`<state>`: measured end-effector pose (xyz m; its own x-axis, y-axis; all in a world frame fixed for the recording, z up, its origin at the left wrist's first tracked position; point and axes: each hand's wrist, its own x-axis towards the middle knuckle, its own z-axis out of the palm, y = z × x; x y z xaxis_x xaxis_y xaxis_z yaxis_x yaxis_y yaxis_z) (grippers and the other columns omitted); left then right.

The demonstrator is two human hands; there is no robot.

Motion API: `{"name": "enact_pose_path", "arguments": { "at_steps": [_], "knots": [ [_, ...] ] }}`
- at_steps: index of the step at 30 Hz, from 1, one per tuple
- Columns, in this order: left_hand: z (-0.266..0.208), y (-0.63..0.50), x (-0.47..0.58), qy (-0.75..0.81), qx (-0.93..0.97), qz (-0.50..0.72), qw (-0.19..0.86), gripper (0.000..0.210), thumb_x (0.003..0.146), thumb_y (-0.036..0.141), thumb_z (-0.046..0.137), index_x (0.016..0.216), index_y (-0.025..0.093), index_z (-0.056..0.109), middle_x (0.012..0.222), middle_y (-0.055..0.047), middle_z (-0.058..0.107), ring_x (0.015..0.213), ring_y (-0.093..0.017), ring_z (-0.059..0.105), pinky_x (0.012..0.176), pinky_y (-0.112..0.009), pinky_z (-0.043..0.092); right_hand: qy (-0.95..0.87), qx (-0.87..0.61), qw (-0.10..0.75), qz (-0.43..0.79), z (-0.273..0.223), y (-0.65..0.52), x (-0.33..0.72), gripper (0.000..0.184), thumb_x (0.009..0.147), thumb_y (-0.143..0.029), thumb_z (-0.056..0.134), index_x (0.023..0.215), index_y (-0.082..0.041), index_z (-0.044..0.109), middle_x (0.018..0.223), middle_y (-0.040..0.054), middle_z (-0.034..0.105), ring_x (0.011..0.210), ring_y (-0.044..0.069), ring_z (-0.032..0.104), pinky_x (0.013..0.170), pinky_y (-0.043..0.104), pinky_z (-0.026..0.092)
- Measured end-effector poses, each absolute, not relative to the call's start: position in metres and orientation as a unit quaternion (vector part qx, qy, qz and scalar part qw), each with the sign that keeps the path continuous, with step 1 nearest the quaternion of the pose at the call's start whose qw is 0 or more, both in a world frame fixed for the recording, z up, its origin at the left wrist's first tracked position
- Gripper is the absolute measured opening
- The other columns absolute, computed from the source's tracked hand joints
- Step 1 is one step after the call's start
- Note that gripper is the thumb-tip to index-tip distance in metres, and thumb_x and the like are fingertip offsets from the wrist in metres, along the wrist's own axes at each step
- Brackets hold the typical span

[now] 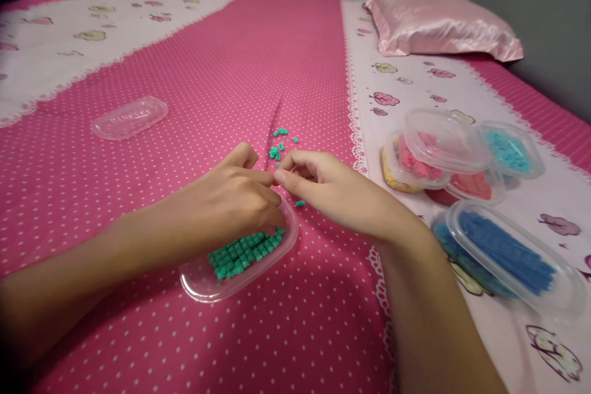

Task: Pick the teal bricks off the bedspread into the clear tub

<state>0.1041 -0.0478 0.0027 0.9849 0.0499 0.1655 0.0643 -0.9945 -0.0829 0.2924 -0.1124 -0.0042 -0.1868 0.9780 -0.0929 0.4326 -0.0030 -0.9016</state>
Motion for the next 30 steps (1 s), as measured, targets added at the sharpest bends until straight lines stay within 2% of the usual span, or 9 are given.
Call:
{"name": "enact_pose_path", "arguments": {
  "at_steps": [9,14,20,30],
  "knots": [
    [0.0071,-0.0448,0.1044,-0.03,-0.996,-0.077,0.019,0.034,0.095,0.01,0.054,0.063,0.018,0.061,0.064,0.002,0.057,0.061,-0.013,0.043,0.077,-0.039,0.027,-0.62,-0.554,0.316,0.457,-0.0046,-0.1119,0.2911,0.027,0.096,-0.047,0.057,0.087,-0.022,0.06,0.085,0.0005,0.057,0.08,0.016,0.05,0.071,0.03,0.039],
    [0.0129,-0.0427,0.1017,-0.053,-0.997,-0.056,0.002,0.033,0.096,0.011,0.055,0.064,0.017,0.061,0.067,0.003,0.059,0.06,-0.01,0.04,0.078,-0.038,0.027,-0.633,-0.544,0.328,0.443,-0.004,-0.1107,0.2895,0.026,0.096,-0.044,0.058,0.084,-0.022,0.06,0.08,-0.0012,0.053,0.077,0.015,0.048,0.07,0.029,0.039],
    [0.0077,-0.0431,0.1017,-0.049,-0.998,-0.016,0.03,0.032,0.096,0.013,0.054,0.066,0.018,0.061,0.066,0.002,0.06,0.062,-0.013,0.042,0.081,-0.039,0.029,-0.623,-0.54,0.321,0.465,-0.0056,-0.1106,0.2905,0.024,0.097,-0.045,0.055,0.093,-0.022,0.063,0.091,0.0017,0.061,0.088,0.018,0.054,0.077,0.03,0.043],
    [0.007,-0.0443,0.0974,-0.018,-1.0,-0.025,-0.003,0.033,0.093,0.006,0.053,0.066,0.021,0.063,0.065,0.003,0.059,0.065,-0.015,0.044,0.083,-0.04,0.028,-0.625,-0.549,0.311,0.459,-0.003,-0.1124,0.2898,0.028,0.098,-0.048,0.055,0.091,-0.022,0.061,0.088,0.0005,0.059,0.086,0.017,0.053,0.075,0.03,0.041]
  ]
}}
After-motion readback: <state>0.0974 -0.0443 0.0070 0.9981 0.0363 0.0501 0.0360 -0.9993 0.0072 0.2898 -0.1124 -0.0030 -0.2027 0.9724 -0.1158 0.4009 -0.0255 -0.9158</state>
